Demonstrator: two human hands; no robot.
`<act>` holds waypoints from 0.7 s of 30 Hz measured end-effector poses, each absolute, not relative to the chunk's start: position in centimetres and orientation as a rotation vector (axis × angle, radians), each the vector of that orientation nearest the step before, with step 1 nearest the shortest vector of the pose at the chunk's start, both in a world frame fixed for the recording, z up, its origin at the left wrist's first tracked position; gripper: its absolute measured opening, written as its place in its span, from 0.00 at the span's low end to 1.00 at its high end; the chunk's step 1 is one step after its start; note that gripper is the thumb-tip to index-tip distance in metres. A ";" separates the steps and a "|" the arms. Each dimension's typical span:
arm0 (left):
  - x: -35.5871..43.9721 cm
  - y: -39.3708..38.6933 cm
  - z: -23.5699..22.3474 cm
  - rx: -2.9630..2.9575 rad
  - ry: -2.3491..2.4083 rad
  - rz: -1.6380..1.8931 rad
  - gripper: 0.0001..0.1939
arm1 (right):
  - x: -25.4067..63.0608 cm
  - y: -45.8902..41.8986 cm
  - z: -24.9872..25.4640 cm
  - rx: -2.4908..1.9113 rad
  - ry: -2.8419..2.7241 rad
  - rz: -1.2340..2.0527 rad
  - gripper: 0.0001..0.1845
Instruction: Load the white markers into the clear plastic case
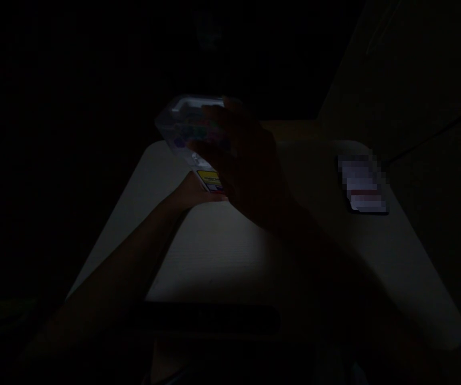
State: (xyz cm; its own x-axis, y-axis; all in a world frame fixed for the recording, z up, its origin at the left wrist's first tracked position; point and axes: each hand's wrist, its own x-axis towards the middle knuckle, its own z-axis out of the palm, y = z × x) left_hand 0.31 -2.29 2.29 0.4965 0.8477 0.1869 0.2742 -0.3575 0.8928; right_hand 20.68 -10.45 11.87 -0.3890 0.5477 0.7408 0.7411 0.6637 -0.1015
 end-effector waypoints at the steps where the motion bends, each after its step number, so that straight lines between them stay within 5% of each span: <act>1: 0.3 -2.3 2.3 1.878 0.938 0.836 0.37 | 20.8 -10.3 11.7 -0.974 -2.082 -0.313 0.20; 21: 0.5 -2.6 2.3 1.959 1.056 0.832 0.37 | 21.4 -9.2 10.8 -0.856 -2.009 -0.199 0.31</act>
